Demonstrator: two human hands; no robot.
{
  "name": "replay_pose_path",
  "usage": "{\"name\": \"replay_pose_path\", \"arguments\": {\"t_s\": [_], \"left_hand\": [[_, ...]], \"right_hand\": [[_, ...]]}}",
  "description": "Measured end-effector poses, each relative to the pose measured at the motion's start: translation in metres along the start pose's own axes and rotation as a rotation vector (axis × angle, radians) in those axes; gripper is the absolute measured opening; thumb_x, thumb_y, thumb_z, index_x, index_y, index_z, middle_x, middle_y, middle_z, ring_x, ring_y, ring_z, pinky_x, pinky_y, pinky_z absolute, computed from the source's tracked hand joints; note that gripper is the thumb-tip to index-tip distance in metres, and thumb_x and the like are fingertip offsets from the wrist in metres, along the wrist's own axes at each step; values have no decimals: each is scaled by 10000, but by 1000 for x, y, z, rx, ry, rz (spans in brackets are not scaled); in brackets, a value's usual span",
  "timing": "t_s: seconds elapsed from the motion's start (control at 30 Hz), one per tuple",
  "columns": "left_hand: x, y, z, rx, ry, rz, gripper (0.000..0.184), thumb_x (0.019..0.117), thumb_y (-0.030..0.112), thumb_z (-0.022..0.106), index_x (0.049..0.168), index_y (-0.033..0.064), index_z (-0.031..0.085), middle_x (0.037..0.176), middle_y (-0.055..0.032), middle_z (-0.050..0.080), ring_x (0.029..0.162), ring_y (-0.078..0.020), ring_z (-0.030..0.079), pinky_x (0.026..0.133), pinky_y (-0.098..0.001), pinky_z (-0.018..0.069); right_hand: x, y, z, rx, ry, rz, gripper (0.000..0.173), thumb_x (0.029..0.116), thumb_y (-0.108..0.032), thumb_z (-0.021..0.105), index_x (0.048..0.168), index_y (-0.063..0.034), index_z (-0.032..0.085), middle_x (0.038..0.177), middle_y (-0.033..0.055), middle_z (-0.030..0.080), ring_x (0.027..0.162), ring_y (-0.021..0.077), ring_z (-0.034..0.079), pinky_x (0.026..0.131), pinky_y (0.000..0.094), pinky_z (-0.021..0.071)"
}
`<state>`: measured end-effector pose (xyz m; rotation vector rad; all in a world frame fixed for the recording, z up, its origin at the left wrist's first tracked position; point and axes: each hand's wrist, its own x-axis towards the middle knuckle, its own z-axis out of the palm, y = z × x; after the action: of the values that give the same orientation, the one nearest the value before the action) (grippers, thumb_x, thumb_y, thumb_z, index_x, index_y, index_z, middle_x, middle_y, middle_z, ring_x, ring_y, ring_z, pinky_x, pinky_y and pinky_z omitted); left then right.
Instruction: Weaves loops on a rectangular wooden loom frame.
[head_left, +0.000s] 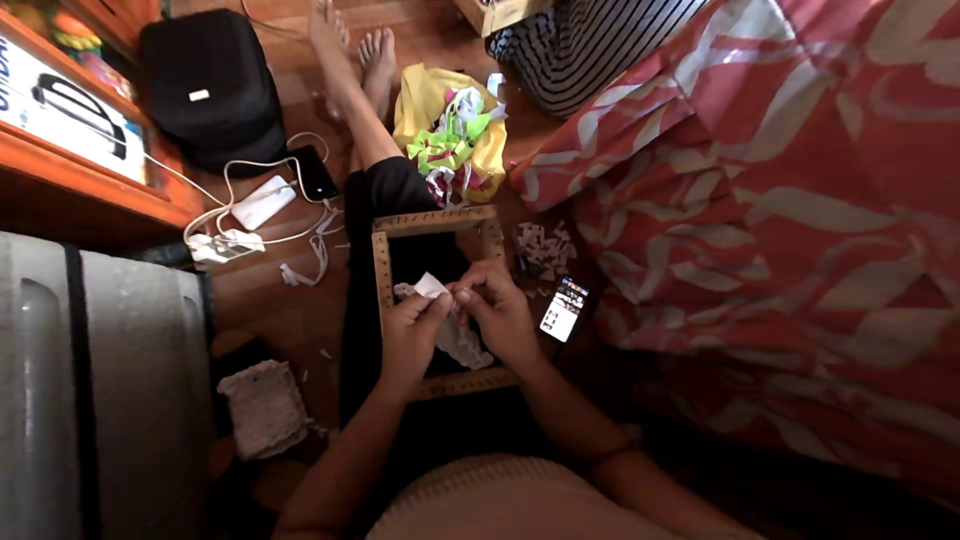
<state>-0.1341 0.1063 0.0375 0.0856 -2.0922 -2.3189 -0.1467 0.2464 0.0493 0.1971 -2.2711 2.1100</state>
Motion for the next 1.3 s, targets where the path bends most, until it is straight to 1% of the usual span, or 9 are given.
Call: {"name": "replay_pose_path", "arguments": {"t_s": [0.1, 0.23, 0.4, 0.63, 0.77, 0.93, 1.1, 1.2, 1.3], "left_hand": [[2, 1, -1, 132, -20, 102, 90, 960, 54, 624, 949, 22, 707, 890, 41, 703, 823, 11, 661, 776, -200, 570], [3, 4, 1, 222, -31, 159, 149, 950, 61, 625, 1039, -57, 646, 950, -18, 694, 881, 29, 649, 825, -172, 552], [9, -6, -2, 364, -60, 338, 151, 895, 53, 677, 976, -73, 659, 993, -115, 698, 991, -44, 653, 897, -186, 528], [10, -5, -2, 646, 37, 409, 182, 934, 56, 606, 1023, -73, 698, 981, -190, 701, 964, -290, 670, 908, -445, 525], [9, -1, -4, 620, -7, 276, 194, 955, 21, 575, 1058, -117, 665, 1033, -251, 673, 1037, -382, 634, 945, -546, 479], [7, 12, -7, 479, -62, 64, 183, 972, 43, 575, 1065, -87, 665, 1034, -170, 665, 981, -187, 636, 901, -343, 516], [9, 25, -16, 345, -98, -107, 161, 977, 29, 581, 1076, -69, 662, 1038, -92, 678, 950, -59, 639, 876, -244, 524], [10, 31, -18, 340, -97, -179, 175, 992, 42, 578, 1109, -62, 657, 1036, -91, 686, 956, -76, 643, 888, -274, 524], [10, 35, -13, 417, -106, -192, 208, 998, 40, 581, 1147, -87, 653, 1098, -166, 681, 1019, -171, 646, 934, -352, 514]], "right_hand": [[0, -1, 2, -12, 25, -25, 35, 960, -26, 626, 974, -2, 647, 987, 55, 592, 682, 14, 598, 612, 165, 560], [2, 3, 6, -96, 83, -95, 58, 948, -29, 634, 953, 19, 667, 951, 66, 621, 779, 40, 616, 698, 189, 556], [3, 4, 9, -260, 139, -234, 113, 949, -25, 618, 938, 45, 706, 943, 131, 680, 888, 120, 656, 831, 223, 547], [5, 13, 23, -285, 216, -320, 93, 932, -7, 627, 928, 57, 694, 933, 166, 677, 873, 172, 668, 823, 232, 554], [7, 15, 24, -164, 142, -228, 140, 955, 7, 588, 992, 93, 692, 965, 185, 672, 843, 154, 662, 780, 236, 560], [5, 20, 22, -123, 131, -324, 137, 963, -14, 589, 966, 82, 687, 937, 167, 670, 859, 134, 654, 804, 217, 546], [4, 21, 9, -176, -28, -376, 147, 942, -16, 636, 1007, 71, 736, 996, 190, 685, 928, 177, 674, 864, 242, 555], [1, 16, 4, -208, -125, -322, 233, 931, -9, 647, 1140, 54, 730, 1081, 217, 662, 950, 190, 660, 855, 247, 553], [-2, 10, 5, -308, -68, -305, 250, 917, 25, 622, 1127, 16, 757, 1047, 206, 667, 936, 210, 662, 848, 265, 561]]}}
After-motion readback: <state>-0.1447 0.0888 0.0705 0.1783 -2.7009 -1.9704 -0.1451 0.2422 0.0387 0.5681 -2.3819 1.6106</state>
